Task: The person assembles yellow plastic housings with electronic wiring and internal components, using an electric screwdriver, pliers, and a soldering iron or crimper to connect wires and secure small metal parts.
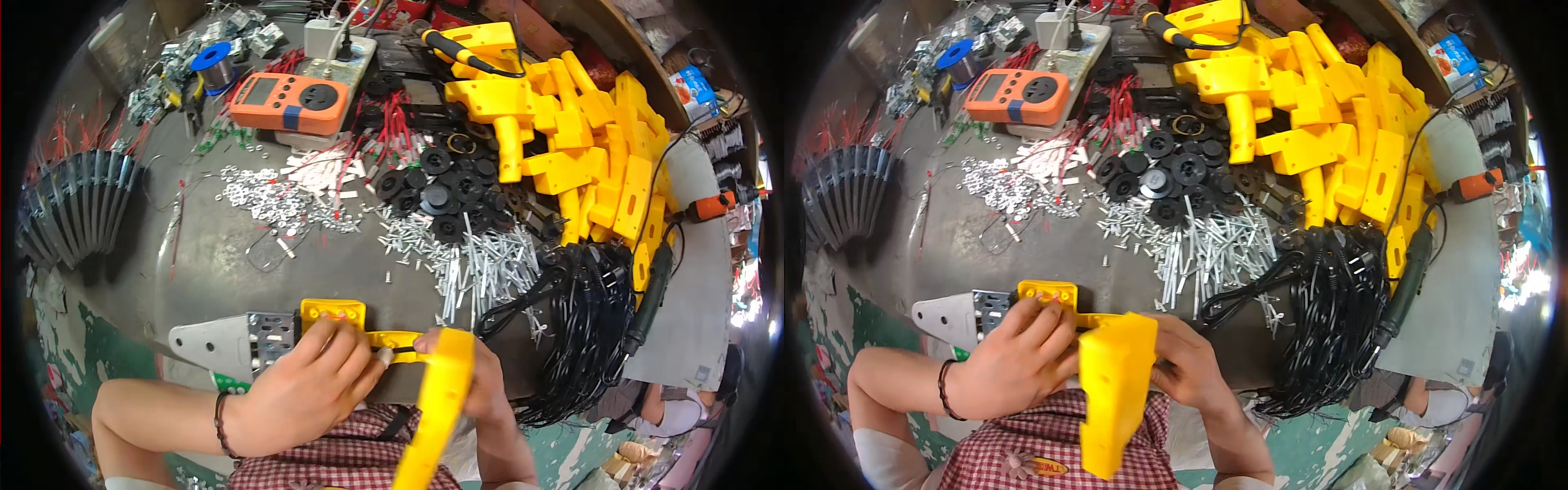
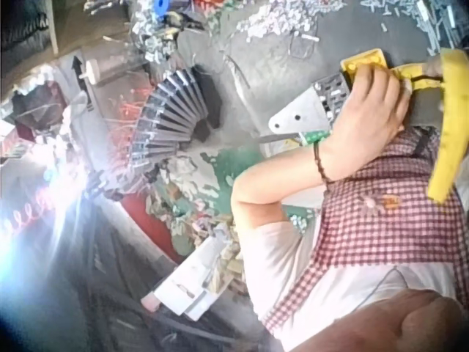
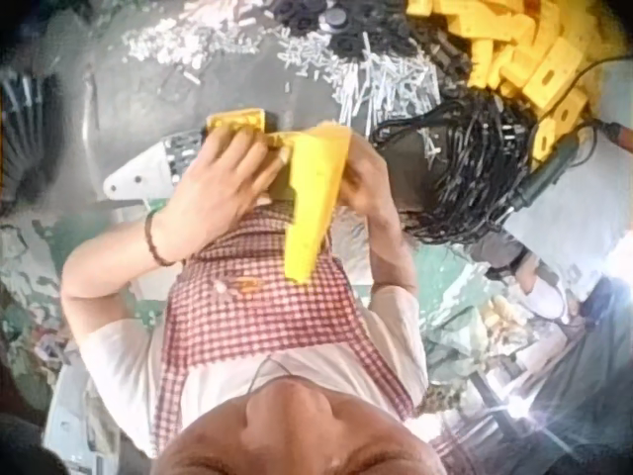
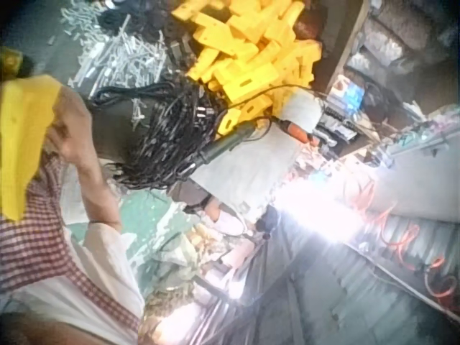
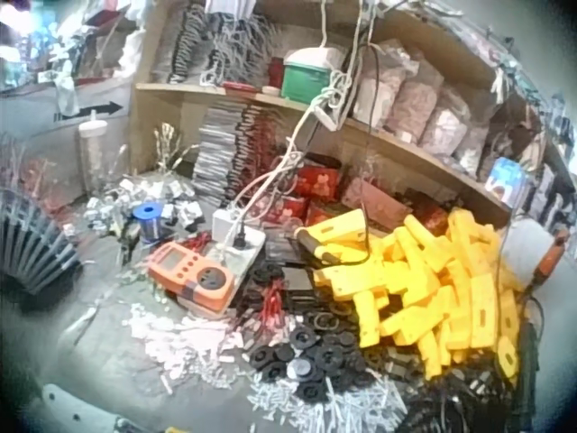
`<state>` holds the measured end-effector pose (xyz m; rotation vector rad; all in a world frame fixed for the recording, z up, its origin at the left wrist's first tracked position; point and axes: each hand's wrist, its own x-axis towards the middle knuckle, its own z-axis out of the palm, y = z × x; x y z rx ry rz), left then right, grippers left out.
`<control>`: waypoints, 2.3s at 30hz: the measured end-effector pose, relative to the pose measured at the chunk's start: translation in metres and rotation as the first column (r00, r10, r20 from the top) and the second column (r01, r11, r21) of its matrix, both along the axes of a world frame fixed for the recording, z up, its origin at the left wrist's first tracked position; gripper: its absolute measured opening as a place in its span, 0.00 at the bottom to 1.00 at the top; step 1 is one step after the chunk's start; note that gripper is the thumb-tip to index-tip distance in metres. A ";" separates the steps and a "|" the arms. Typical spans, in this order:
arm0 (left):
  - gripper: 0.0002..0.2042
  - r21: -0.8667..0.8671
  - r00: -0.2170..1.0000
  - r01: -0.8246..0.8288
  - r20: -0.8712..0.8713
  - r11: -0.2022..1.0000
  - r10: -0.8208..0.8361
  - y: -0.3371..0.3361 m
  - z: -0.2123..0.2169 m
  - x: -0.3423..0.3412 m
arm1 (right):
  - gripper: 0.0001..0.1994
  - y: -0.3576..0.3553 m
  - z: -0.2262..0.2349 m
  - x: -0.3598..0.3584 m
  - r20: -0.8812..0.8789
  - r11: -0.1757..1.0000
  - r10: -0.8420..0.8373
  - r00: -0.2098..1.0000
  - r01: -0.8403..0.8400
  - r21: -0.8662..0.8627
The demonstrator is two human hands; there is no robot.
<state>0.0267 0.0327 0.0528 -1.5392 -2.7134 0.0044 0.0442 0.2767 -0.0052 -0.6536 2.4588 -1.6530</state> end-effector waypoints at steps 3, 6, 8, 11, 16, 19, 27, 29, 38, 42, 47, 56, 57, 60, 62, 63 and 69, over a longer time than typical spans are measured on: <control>0.18 0.137 0.938 -0.087 0.346 0.987 0.034 -0.010 0.018 -0.018 | 0.25 -0.013 0.014 -0.006 0.027 0.968 -0.032 0.999 0.025 0.248; 0.11 0.360 0.912 -0.267 0.395 0.894 0.113 -0.029 0.027 -0.044 | 0.25 -0.017 0.011 -0.006 -0.074 0.970 -0.040 0.996 0.057 0.237; 0.09 0.508 0.862 -0.466 0.446 0.724 0.242 -0.044 0.022 -0.062 | 0.25 -0.023 0.015 -0.008 -0.080 0.954 -0.083 0.993 0.102 0.282; 0.15 0.069 0.403 -0.663 0.872 0.745 0.278 -0.058 0.016 -0.071 | 0.25 -0.036 0.018 -0.013 -0.198 0.897 0.016 0.980 0.073 0.436; 0.28 0.078 0.411 -0.545 0.893 0.835 0.185 -0.054 -0.006 -0.050 | 0.30 -0.047 0.023 -0.003 -0.241 0.816 0.173 0.955 -0.002 0.579; 0.32 0.177 0.562 -0.458 0.817 0.871 0.129 -0.055 -0.012 -0.046 | 0.30 -0.050 0.011 0.009 -0.358 0.752 0.163 0.920 0.119 0.649; 0.36 0.130 0.367 -0.524 0.926 0.841 0.085 -0.059 -0.019 -0.052 | 0.19 -0.048 0.037 -0.039 0.047 0.665 0.299 0.953 -0.243 0.706; 0.38 0.170 0.414 -0.540 0.906 0.825 0.084 -0.057 -0.022 -0.051 | 0.19 -0.047 0.030 -0.037 0.011 0.670 0.291 0.957 -0.212 0.711; 0.29 0.237 0.482 -0.539 0.874 0.809 0.065 -0.044 -0.029 -0.054 | 0.21 -0.023 0.044 -0.066 0.260 0.665 0.329 0.908 -0.418 0.618; 0.27 0.192 0.405 -0.571 0.911 0.798 0.072 -0.040 -0.019 -0.057 | 0.16 -0.013 0.030 -0.085 0.067 0.834 0.255 0.965 -0.255 0.489; 0.24 0.371 0.588 -0.539 0.808 0.756 0.023 -0.036 -0.025 -0.053 | 0.09 -0.035 0.023 -0.101 -0.342 0.627 0.465 0.817 -0.031 0.778; 0.07 0.481 0.941 -0.206 0.337 0.852 0.037 0.009 -0.047 -0.123 | 0.07 -0.040 0.022 -0.100 -0.338 0.613 0.423 0.840 0.009 0.790; 0.07 0.485 0.942 -0.206 0.334 0.850 0.038 0.013 -0.050 -0.124 | 0.06 -0.038 0.021 -0.101 -0.336 0.622 0.427 0.839 -0.003 0.783; 0.07 0.410 0.996 -0.049 0.087 0.911 0.014 0.020 -0.054 -0.122 | 0.07 -0.034 0.012 -0.102 -0.337 0.671 0.352 0.873 0.015 0.741; 0.08 0.402 0.996 -0.041 0.085 0.915 0.007 0.019 -0.055 -0.124 | 0.08 -0.033 0.014 -0.103 -0.351 0.745 0.286 0.892 0.024 0.666; 0.09 0.393 0.997 -0.034 0.082 0.919 0.002 0.017 -0.055 -0.126 | 0.09 -0.034 0.017 -0.105 -0.360 0.812 0.219 0.907 0.035 0.583; 0.09 0.575 0.875 -0.316 0.483 0.754 -0.001 -0.010 -0.042 -0.110 | 0.07 -0.045 0.045 -0.083 0.172 0.991 0.029 0.985 -0.051 0.121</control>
